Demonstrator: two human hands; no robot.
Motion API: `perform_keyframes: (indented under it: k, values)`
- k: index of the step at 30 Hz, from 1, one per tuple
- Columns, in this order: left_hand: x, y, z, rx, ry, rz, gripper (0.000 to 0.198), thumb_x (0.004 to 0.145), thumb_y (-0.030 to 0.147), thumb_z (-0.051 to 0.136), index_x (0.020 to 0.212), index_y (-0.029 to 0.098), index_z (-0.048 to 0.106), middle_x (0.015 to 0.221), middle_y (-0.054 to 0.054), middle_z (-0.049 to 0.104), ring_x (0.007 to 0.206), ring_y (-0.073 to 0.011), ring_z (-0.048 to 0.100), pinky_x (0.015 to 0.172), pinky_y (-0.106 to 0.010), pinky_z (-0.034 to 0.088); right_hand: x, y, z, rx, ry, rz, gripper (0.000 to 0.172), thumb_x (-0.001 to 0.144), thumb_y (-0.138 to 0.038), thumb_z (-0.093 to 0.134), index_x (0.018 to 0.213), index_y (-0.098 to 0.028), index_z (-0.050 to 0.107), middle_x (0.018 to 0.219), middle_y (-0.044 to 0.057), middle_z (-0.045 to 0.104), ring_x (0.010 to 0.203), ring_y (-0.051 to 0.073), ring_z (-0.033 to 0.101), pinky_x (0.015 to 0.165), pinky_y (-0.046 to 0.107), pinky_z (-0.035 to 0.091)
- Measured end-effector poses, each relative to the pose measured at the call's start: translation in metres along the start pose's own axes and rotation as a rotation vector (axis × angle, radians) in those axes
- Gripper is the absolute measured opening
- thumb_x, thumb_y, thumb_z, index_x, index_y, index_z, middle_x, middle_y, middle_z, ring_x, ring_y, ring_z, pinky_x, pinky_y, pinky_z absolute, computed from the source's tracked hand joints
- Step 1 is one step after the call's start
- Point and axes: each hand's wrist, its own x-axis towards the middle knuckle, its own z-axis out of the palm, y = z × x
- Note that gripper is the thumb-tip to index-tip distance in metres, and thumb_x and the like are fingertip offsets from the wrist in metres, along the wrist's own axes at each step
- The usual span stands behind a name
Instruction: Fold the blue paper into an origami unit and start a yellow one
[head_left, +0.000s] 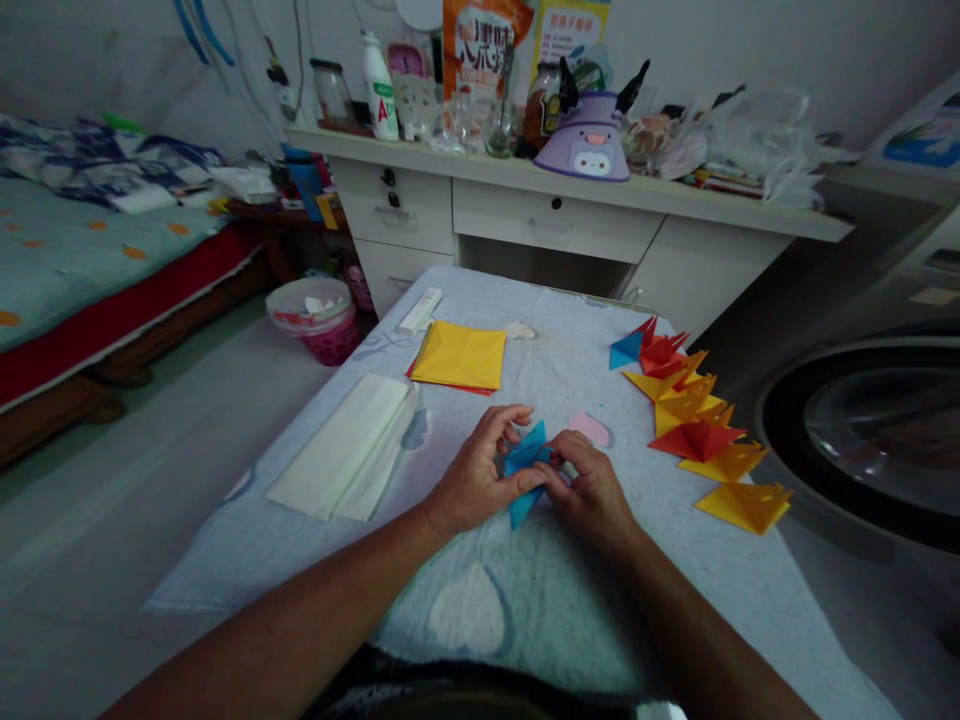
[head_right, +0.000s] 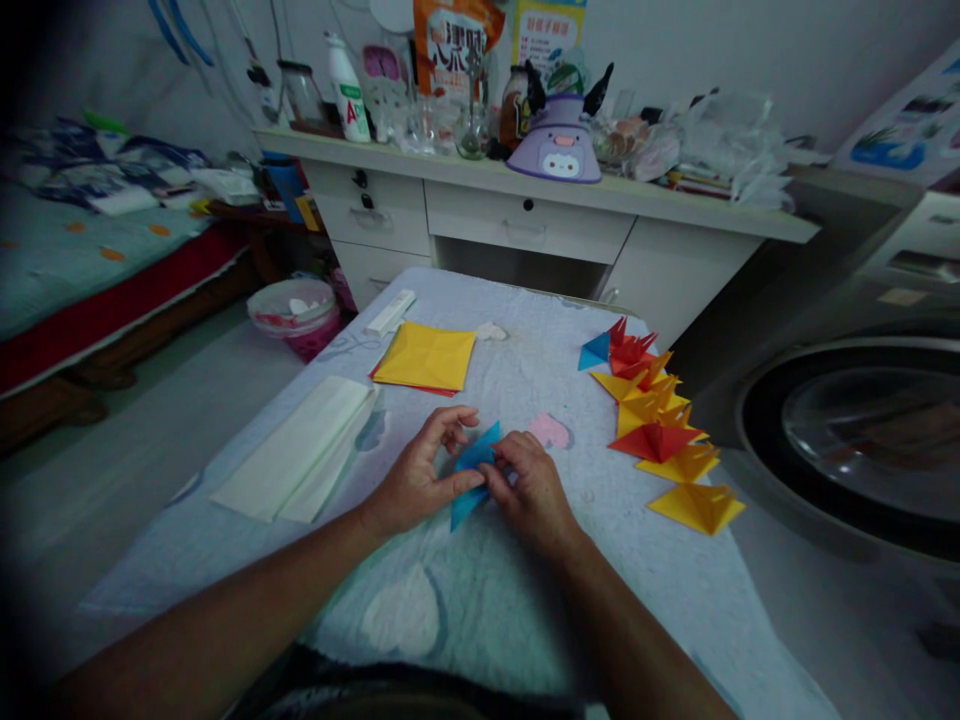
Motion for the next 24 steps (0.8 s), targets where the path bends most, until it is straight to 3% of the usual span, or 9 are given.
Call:
perform_keyframes:
  k: [3,7,13,17,22,24]
  values:
    - [-0.001,-0.001,-0.001,0.0,0.036,-0.037,0.057,0.083,0.032,0.067,0.133,0.023,0.041,0.117,-0.007,0.057,0.097,-0.0174,0.055,0.083,-0.03,0.045,0.0,0.001,-0.002,-0.027,0.072,0.048,0.01,0.085,-0.02,0.058,0.077,-0.022,0.053,0.07,0.0,0.053,0.07,0.016,0.051,0.065,0.029,0.041]
    - [0.002,0.0,-0.003,0.059,0.072,-0.112,0.027,0.091,0.033,0.055,0.114,0.019,0.052,0.103,-0.006,0.06,0.092,-0.0172,0.057,0.08,-0.031,0.046,-0.001,0.004,-0.001,-0.11,0.159,0.038,0.004,0.085,-0.021,0.057,0.083,-0.021,0.054,0.072,0.0,0.054,0.07,0.017,0.051,0.066,0.031,0.041]
    - [0.006,0.003,-0.005,0.212,-0.001,-0.056,0.017,0.094,0.032,0.05,0.095,0.019,0.06,0.092,-0.004,0.06,0.091,-0.0183,0.057,0.084,-0.033,0.045,-0.004,0.004,-0.007,-0.011,0.034,0.063,0.025,0.078,-0.016,0.053,0.103,-0.02,0.057,0.082,0.003,0.062,0.08,0.021,0.057,0.075,0.035,0.046]
    - [0.005,0.004,-0.004,0.269,-0.041,-0.035,0.015,0.093,0.03,0.05,0.095,0.019,0.06,0.09,-0.004,0.06,0.091,-0.0197,0.057,0.083,-0.034,0.045,-0.002,0.012,-0.009,-0.049,0.096,0.077,0.035,0.071,-0.006,0.046,0.1,-0.021,0.058,0.086,0.004,0.062,0.087,0.023,0.057,0.084,0.041,0.045]
    - [0.004,0.003,-0.002,0.309,-0.027,-0.019,0.012,0.09,0.019,0.047,0.094,0.02,0.059,0.092,-0.004,0.062,0.093,-0.0202,0.057,0.084,-0.035,0.045,0.0,0.019,-0.001,-0.127,-0.023,-0.022,0.059,0.07,-0.001,0.045,0.124,-0.023,0.052,0.123,0.01,0.057,0.117,0.027,0.048,0.101,0.05,0.037]
    - [0.004,0.001,-0.002,0.326,-0.011,-0.019,0.015,0.088,0.014,0.046,0.093,0.02,0.058,0.093,-0.003,0.062,0.094,-0.0203,0.057,0.085,-0.035,0.045,0.001,0.018,0.001,-0.117,-0.073,-0.039,0.061,0.07,0.0,0.043,0.125,-0.025,0.053,0.13,0.009,0.053,0.122,0.026,0.045,0.103,0.051,0.035]
